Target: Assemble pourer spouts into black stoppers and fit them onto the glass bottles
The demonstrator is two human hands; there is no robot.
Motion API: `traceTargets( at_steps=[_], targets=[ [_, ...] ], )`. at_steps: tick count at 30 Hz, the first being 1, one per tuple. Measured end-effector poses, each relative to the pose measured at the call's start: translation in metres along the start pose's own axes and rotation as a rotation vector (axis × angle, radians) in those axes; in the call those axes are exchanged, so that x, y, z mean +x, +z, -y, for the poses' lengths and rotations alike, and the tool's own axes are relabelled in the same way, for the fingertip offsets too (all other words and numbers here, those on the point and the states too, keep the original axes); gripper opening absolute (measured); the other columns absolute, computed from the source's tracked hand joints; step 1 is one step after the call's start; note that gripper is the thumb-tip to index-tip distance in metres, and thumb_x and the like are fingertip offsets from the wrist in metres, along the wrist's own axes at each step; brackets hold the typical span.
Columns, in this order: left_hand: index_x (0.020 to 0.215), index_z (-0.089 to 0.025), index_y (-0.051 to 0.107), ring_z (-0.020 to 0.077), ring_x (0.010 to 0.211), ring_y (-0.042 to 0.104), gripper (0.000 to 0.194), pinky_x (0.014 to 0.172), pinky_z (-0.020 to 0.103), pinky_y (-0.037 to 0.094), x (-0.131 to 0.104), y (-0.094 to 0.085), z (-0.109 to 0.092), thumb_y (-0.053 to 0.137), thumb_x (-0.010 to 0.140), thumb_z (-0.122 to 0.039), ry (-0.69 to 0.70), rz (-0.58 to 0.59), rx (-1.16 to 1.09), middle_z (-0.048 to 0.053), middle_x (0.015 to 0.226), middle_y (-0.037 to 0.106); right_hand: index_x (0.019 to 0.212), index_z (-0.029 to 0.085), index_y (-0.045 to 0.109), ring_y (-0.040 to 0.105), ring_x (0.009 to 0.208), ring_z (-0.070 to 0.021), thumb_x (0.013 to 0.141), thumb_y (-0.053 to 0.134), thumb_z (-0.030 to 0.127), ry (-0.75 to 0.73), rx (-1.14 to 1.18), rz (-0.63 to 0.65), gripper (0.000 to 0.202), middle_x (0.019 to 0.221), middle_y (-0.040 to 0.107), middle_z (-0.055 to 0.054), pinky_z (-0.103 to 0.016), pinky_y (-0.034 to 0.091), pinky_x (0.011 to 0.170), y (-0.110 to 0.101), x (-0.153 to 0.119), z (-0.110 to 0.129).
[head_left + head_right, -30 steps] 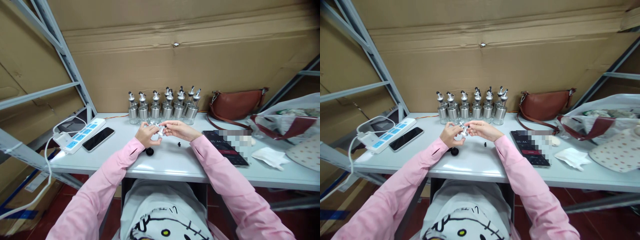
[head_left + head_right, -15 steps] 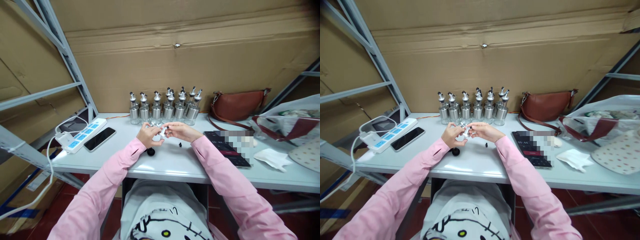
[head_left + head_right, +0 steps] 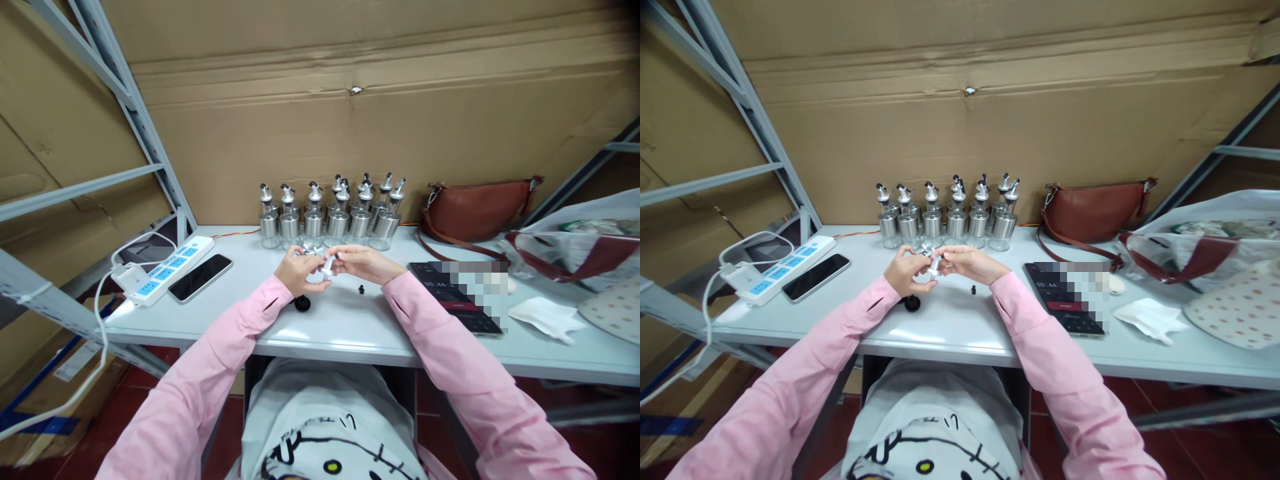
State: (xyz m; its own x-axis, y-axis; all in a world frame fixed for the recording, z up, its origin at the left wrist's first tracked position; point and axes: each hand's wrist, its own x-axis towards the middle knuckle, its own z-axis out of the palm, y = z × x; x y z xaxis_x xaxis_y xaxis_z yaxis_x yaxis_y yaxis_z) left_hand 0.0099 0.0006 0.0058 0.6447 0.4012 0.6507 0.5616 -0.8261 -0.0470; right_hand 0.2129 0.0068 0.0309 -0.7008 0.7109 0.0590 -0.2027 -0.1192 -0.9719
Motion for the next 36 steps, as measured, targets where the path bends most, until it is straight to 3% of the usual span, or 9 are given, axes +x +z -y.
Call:
traceTargets(
  at_steps=[8, 11, 17, 26, 31, 34, 36],
  targets=[
    [0.096, -0.018, 0.056, 0.0079, 0.049, 0.05, 0.031, 0.078, 0.032, 0.035, 0.0, 0.0, 0.003, 0.054, 0.077, -0.042, -0.043, -0.033, -0.032, -0.006, 0.062, 0.06, 0.096, 0.016, 0.067, 0.057, 0.074, -0.0129, 0.067, 0.072, 0.032, -0.055, -0.014, -0.047, 0.033, 0.079, 0.063, -0.002, -0.031, 0.043, 0.078, 0.006, -0.002, 0.002],
    [0.091, -0.018, 0.057, 0.0077, 0.047, 0.049, 0.03, 0.078, 0.032, 0.036, 0.0, 0.0, 0.004, 0.054, 0.078, -0.046, -0.072, -0.038, -0.029, -0.006, 0.06, 0.06, 0.098, 0.018, 0.066, 0.056, 0.073, -0.0113, 0.063, 0.075, 0.027, -0.064, -0.059, -0.073, 0.037, 0.08, 0.063, -0.001, -0.029, 0.043, 0.074, 0.009, -0.001, 0.003],
    [0.085, -0.017, 0.056, 0.0077, 0.047, 0.047, 0.04, 0.078, 0.031, 0.035, -0.002, 0.001, 0.007, 0.049, 0.081, -0.056, -0.038, -0.051, -0.037, -0.006, 0.058, 0.058, 0.082, 0.015, 0.067, 0.053, 0.066, -0.0089, 0.061, 0.076, 0.025, -0.019, -0.196, -0.117, 0.025, 0.074, 0.062, 0.0, -0.026, 0.041, 0.067, 0.007, 0.003, 0.001],
    [0.075, -0.016, 0.055, 0.0073, 0.046, 0.044, 0.048, 0.076, 0.03, 0.034, -0.001, 0.0, 0.009, 0.045, 0.082, -0.062, -0.02, -0.043, -0.031, -0.005, 0.055, 0.056, 0.079, 0.016, 0.066, 0.059, 0.076, -0.0124, 0.057, 0.078, 0.023, -0.009, -0.27, -0.144, 0.026, 0.081, 0.067, -0.001, -0.03, 0.043, 0.076, 0.009, 0.004, -0.001],
    [0.08, -0.016, 0.056, 0.0087, 0.052, 0.05, 0.043, 0.075, 0.03, 0.036, 0.0, -0.003, 0.014, 0.057, 0.076, -0.059, -0.13, 0.096, -0.145, -0.004, 0.061, 0.058, 0.075, 0.015, 0.066, 0.061, 0.076, -0.0132, 0.054, 0.079, 0.023, -0.026, -0.299, -0.209, 0.026, 0.077, 0.068, 0.0, -0.033, 0.043, 0.082, 0.012, 0.004, 0.0],
    [0.088, -0.016, 0.058, 0.0117, 0.064, 0.056, 0.043, 0.071, 0.027, 0.039, 0.0, -0.008, 0.019, 0.067, 0.068, -0.054, -0.229, 0.234, -0.309, -0.002, 0.072, 0.062, 0.075, 0.015, 0.067, 0.062, 0.074, -0.0127, 0.054, 0.079, 0.023, -0.058, -0.296, -0.265, 0.026, 0.076, 0.069, 0.0, -0.032, 0.043, 0.082, 0.013, 0.003, 0.003],
    [0.082, -0.016, 0.061, 0.0137, 0.073, 0.058, 0.039, 0.073, 0.026, 0.041, 0.001, -0.013, 0.021, 0.071, 0.065, -0.05, -0.235, 0.345, -0.419, 0.0, 0.077, 0.063, 0.077, 0.016, 0.067, 0.062, 0.072, -0.0123, 0.055, 0.079, 0.024, -0.1, -0.271, -0.28, 0.026, 0.075, 0.069, 0.0, -0.032, 0.044, 0.08, 0.013, 0.003, 0.005]
  ],
)
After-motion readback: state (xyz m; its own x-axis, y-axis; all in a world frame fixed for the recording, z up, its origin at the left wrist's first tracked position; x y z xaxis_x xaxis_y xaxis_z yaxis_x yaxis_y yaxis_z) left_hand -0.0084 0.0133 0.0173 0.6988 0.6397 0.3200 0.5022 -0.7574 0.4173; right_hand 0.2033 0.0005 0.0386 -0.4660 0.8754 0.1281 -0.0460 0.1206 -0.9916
